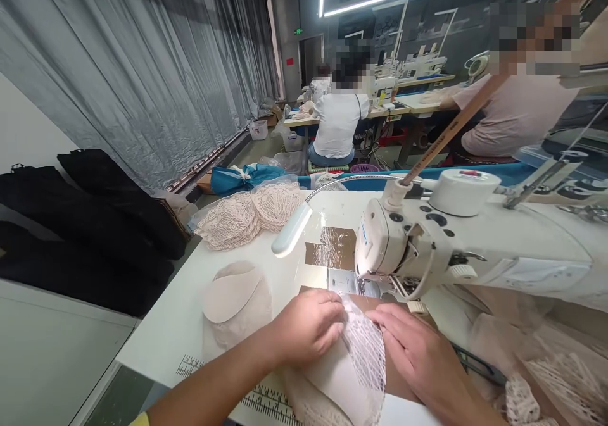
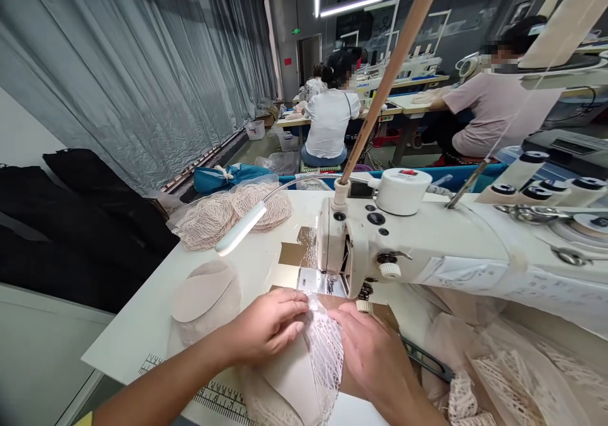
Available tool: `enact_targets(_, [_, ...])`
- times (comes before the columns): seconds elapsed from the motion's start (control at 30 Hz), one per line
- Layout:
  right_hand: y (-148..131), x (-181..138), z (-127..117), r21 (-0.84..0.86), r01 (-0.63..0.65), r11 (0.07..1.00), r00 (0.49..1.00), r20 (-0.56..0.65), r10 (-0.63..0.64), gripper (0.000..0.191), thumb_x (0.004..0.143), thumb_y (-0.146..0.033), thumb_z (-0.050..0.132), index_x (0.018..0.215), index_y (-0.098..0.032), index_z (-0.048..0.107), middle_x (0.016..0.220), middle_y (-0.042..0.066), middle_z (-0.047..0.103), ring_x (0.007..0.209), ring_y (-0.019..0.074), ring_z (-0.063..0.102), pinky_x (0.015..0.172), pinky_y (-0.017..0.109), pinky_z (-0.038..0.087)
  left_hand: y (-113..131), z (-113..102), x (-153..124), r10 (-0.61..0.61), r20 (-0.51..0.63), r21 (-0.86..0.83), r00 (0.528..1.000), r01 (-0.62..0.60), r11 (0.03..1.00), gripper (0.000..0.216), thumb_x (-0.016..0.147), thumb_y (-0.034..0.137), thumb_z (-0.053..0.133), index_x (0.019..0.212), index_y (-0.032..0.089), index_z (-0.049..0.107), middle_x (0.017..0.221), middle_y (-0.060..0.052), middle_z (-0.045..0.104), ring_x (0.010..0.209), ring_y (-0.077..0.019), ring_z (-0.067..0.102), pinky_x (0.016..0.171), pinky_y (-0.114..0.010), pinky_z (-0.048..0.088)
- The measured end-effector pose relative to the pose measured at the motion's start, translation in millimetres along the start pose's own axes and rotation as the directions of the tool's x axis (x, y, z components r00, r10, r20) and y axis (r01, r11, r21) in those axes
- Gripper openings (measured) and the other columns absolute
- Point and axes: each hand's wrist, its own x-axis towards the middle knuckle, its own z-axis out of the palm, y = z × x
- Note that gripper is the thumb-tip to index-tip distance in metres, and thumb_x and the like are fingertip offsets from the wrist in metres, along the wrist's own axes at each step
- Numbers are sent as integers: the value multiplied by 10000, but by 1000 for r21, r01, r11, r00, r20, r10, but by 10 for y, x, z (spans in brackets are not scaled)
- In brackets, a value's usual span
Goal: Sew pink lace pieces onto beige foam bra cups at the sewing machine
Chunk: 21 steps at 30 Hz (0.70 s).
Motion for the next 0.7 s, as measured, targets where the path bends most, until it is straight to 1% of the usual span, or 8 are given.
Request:
enact_targets(0.07, [-2,-5,31,-36,26,999,998,52,-24,355,889,-88,358,1061,-180,653,975,52,697,723,145,648,628,263,505,-32,78,84,63,62,87,996,-68,994,208,872,238,520,1018,155,643,1146,-111,644,1084,-234,579,978,-362,460])
enact_targets(0.17, [5,-32,100,-175,-4,985,995,95,21,426,853,-52,363,1138,-193,645,961,53,677,661,162,605,588,298,468,-55,163,191,166,121,139,979,-182,973,189,863,222,526,990,135,637,1102,-117,644,1052,-228,582,977,-337,456])
enact_targets(0.2, [7,-42,122,-219,-14,976,994,100,37,442,836,-42,373,1139,-205,651,930,46,670,646,169,589,581,307,454,-52,174,211,170,124,150,978,-188,971,208,863,214,520,1016,129,632,1108,-120,640,1053,-228,579,970,-332,459])
enact_targets(0.27, [11,-62,159,-285,-14,959,995,89,41,455,799,-28,408,1119,-221,668,868,33,656,630,180,559,582,321,428,-35,171,230,130,120,180,984,-150,972,279,859,209,516,1108,125,608,1163,-126,622,1060,-235,571,947,-339,471])
enact_targets(0.37, [11,-84,201,-339,-30,940,997,51,51,468,767,-17,446,1114,-234,673,861,28,648,629,183,528,598,330,389,-11,141,240,34,111,226,993,-59,972,390,847,252,540,1217,131,563,1245,-124,588,1050,-256,560,915,-373,488])
enact_targets(0.43, [7,-89,221,-353,-55,934,996,40,74,470,772,-17,452,1121,-243,670,855,26,641,621,175,513,593,326,361,-15,128,259,18,121,238,993,-46,970,423,841,267,544,1239,123,554,1271,-123,575,1066,-263,551,927,-385,486])
enact_targets(0.57, [-7,-57,209,-360,-75,930,993,56,102,441,787,-32,468,1117,-238,675,847,28,643,605,165,504,579,322,331,-108,125,333,83,153,231,985,-117,966,449,819,213,514,1249,89,558,1304,-132,560,1162,-262,522,1001,-365,453])
enact_targets(0.7, [-24,14,158,-338,-77,938,990,83,111,431,788,-41,488,1135,-214,676,778,25,641,535,145,479,519,305,303,-267,130,418,174,187,212,967,-213,954,501,800,229,510,1264,46,557,1335,-159,541,1229,-264,499,1073,-347,396])
